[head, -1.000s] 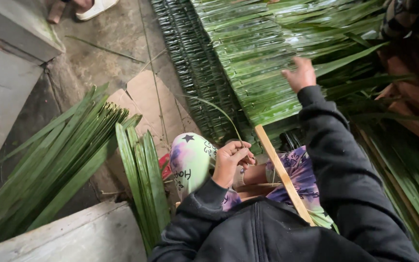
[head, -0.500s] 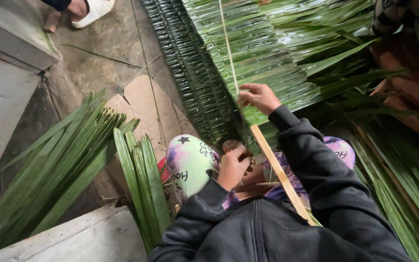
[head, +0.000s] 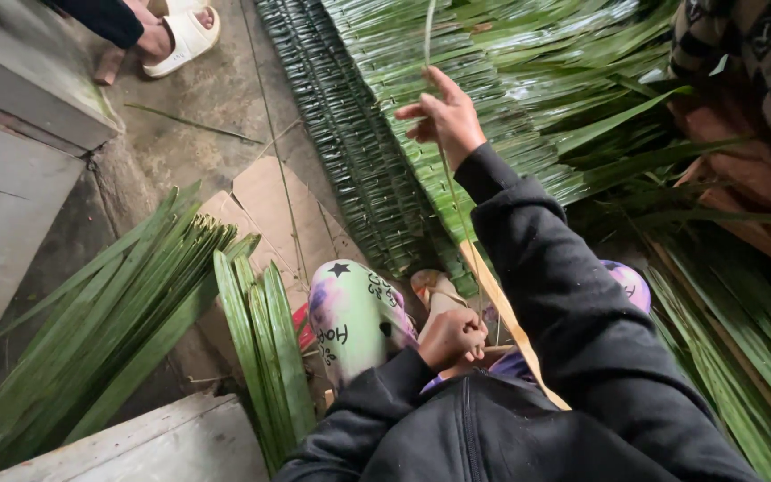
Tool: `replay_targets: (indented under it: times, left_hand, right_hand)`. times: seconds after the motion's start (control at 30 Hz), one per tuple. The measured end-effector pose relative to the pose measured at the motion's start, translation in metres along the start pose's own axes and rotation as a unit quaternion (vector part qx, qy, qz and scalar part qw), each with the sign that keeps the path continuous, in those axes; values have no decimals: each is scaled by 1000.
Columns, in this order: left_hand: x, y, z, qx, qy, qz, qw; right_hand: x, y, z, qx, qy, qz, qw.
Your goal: Weaving palm leaves onto a wooden frame to create a thatched panel
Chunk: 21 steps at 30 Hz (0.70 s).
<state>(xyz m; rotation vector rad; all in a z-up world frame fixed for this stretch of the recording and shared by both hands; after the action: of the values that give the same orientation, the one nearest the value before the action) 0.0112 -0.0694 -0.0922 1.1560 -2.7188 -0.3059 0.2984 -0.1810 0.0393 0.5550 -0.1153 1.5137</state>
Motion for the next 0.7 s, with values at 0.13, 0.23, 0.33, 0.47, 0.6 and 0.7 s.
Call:
replay_targets:
  times: [0.13,0.23,0.33,0.47,0.6,0.7]
  left_hand:
    - [-2,-2,5,-22,93,-18,995]
    - [0,-1,14,-8,134,-10,991]
    - [10,-8,48,-1,21,4,1000]
    - [14,-8,60,-9,-68,22,997]
    - [12,-1,55,-36,-159,44,986]
    - [14,-6,63,-35,-179,48,982]
  right_hand:
    - [51,50,47,-35,-39,258,965]
    - [27,54,35,-7,-48,262,964]
    - [-41,10,-15,28,26,16,999]
    - [-130,-30,-94,87,58,-89,991]
    - [-196,-68,-152,161,70,-103,979]
    - [-217,-80,-159,167,111,-106,974]
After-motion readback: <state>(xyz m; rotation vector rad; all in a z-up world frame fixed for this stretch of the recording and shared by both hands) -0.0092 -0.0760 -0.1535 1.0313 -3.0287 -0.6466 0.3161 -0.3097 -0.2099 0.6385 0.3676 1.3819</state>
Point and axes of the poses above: each hand's wrist, its own y-axis away from the middle knuckle, its own x-axis out of the palm, z = x × y, the point moved 7 cm from there along -y, towards the middle knuckle, and after that the axes turned 8 degrees about x, right-handed, at the moved point
